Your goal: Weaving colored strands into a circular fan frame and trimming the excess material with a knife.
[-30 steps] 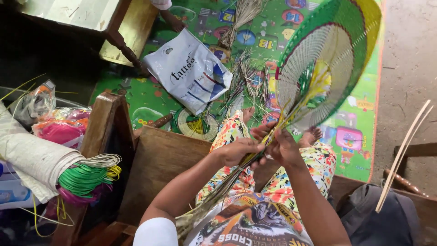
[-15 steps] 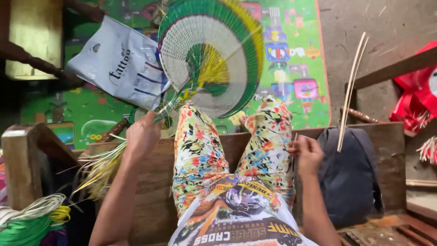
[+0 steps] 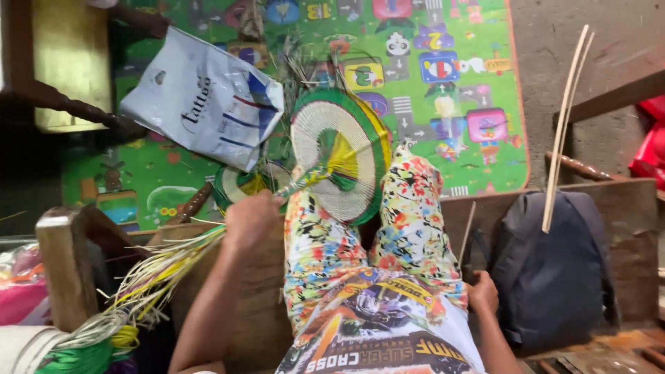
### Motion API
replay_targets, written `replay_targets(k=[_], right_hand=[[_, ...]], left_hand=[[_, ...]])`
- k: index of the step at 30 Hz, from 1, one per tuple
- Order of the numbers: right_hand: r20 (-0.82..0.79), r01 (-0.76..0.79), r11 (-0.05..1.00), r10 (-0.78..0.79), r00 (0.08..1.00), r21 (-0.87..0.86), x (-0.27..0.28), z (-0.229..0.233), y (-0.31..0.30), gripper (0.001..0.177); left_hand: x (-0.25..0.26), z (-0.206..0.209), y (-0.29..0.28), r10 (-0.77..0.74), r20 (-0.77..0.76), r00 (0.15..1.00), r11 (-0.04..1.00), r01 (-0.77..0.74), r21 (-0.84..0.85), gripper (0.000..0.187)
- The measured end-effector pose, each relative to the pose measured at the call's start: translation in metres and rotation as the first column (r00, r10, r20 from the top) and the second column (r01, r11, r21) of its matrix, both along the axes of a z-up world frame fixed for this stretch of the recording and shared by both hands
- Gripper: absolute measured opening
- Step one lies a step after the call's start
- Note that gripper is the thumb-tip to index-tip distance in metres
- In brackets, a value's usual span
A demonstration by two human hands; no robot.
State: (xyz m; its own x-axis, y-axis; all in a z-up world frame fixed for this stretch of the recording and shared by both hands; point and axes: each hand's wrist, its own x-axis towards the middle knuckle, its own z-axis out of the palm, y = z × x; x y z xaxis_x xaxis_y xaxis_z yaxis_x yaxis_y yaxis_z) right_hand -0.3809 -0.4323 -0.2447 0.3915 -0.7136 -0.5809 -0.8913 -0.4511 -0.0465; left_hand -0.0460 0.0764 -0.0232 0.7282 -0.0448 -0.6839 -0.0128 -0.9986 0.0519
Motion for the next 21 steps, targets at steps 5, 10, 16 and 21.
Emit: replay_targets(k=[5, 10, 16, 21], right_hand=[[0.302, 0.173, 0.984, -0.155, 0.941, -0.032, 0.001, 0.027, 0.019, 0.055], [0.551, 0.092, 0.968, 0.053, 0.833, -0.232, 0.038, 0.022, 0.022, 0.054], [0.748, 0.046, 0.945, 0.226, 0.624, -0.324, 0.131, 0.042, 0.053, 0.05], [0.872, -0.106, 0.944, 0.329, 0.363, -0.312, 0.204, 0.045, 0.081, 0.072]], left_hand=[[-0.006, 0.012, -0.02, -0.219, 0.095, 0.971, 0.974, 0.211, 0.087, 0.033], [0.006, -0.017, -0.029, -0.046, 0.191, 0.98, 0.995, 0.063, -0.082, 0.049], [0.015, -0.049, -0.038, -0.008, 0.189, 0.982, 0.991, 0.033, -0.128, 0.04], [0.014, -0.088, -0.044, -0.115, 0.245, 0.963, 0.99, 0.131, -0.051, 0.03]])
